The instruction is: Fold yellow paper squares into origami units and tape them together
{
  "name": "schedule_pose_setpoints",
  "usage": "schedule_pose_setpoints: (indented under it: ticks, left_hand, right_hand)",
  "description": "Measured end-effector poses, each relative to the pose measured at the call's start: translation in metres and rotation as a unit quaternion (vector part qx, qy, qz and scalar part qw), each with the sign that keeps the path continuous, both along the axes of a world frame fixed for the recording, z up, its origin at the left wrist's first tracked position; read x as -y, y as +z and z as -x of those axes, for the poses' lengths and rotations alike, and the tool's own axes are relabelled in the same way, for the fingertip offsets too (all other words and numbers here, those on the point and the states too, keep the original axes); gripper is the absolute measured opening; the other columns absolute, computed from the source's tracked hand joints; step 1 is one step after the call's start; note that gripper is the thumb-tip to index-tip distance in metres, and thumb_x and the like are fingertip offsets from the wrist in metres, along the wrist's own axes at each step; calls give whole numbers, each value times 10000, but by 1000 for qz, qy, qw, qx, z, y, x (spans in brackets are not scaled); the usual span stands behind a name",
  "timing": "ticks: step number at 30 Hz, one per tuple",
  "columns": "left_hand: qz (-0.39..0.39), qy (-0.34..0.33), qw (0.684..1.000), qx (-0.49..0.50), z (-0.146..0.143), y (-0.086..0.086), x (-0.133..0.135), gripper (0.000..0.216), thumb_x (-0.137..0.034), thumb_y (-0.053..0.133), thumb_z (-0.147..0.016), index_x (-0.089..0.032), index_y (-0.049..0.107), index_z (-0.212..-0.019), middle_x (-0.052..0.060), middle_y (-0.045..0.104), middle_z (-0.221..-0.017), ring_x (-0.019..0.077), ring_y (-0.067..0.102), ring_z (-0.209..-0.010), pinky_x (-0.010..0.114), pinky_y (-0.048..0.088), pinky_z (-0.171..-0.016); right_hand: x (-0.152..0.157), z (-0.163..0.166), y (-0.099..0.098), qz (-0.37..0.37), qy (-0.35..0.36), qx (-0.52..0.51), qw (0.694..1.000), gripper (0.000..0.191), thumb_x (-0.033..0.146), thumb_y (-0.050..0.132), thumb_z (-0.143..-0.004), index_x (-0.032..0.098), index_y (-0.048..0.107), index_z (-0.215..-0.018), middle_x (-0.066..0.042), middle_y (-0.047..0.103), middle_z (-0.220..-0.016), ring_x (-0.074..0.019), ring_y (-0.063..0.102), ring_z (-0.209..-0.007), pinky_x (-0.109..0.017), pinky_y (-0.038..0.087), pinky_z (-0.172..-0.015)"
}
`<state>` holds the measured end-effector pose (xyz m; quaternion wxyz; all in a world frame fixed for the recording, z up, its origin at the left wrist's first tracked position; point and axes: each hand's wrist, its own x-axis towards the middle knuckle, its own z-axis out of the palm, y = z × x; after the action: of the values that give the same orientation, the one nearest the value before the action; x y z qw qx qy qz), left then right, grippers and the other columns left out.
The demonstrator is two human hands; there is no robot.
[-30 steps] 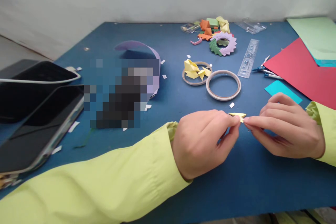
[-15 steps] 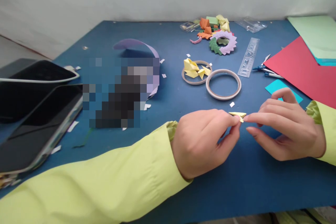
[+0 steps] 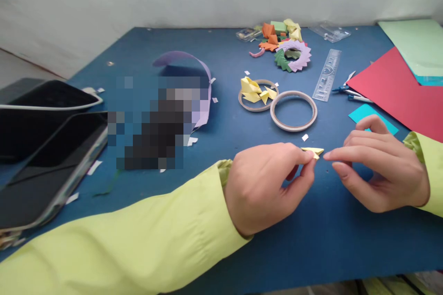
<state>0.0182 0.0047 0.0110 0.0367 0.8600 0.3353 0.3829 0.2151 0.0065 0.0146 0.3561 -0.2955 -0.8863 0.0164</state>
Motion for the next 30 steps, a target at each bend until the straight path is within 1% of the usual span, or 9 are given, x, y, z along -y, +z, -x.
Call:
schedule_pose_setpoints:
  ticks: [4,8,14,20,24,27,30]
  left_hand:
    - [24,-14,1000,-2,1,0,-1,85,-148,562,-837,-161,537,-756,-42,550,-541,71,503,-471,193,410,-462]
    - [37,-39,998,-10,2,2,-1,62,-138,561,-836,-162,544,-782,-40,572,-558,69,520,-475,193,416,-466]
    - [36,-27,999,-17,2,3,0,47,-151,551,-833,-177,556,-795,-39,593,-578,76,528,-476,205,420,-461]
    - [38,-33,999,-19,1,4,-1,40,-129,549,-823,-160,570,-810,-31,599,-581,75,521,-475,210,418,-465]
    - [43,-26,999,-10,1,4,0,28,-141,555,-817,-166,565,-826,-32,605,-600,77,536,-498,206,440,-489]
    - [61,-14,998,0,1,4,3,67,-152,561,-809,-168,557,-875,-45,576,-581,78,536,-493,205,441,-487]
    - [102,-24,994,31,1,2,5,175,-143,550,-803,-180,506,-968,-60,546,-583,75,518,-477,198,420,-454]
  right_hand:
    - [-2,2,-4,-1,-18,-9,1000,94,153,556,-853,144,569,-946,22,589,-626,-89,524,-537,-325,396,-668]
    - [-3,2,-5,-9,-1,7,1000,96,126,563,-851,148,563,-944,21,613,-658,-84,526,-537,-324,400,-681]
    - [-3,1,-5,-13,12,8,1000,107,108,557,-851,162,554,-944,13,648,-696,-89,539,-555,-327,399,-682]
    - [-5,-1,-6,-10,28,21,999,142,84,581,-827,160,551,-943,3,659,-720,-101,547,-569,-339,395,-676]
    - [-6,-1,-6,-12,29,26,999,89,123,578,-845,166,545,-915,6,640,-676,-98,541,-555,-327,403,-669]
    - [-5,-1,-4,-23,24,26,999,65,142,574,-854,176,537,-896,14,630,-649,-95,540,-545,-316,411,-664]
    - [-5,-1,-1,-23,23,31,999,55,152,564,-862,180,530,-895,22,629,-637,-89,535,-528,-310,420,-661]
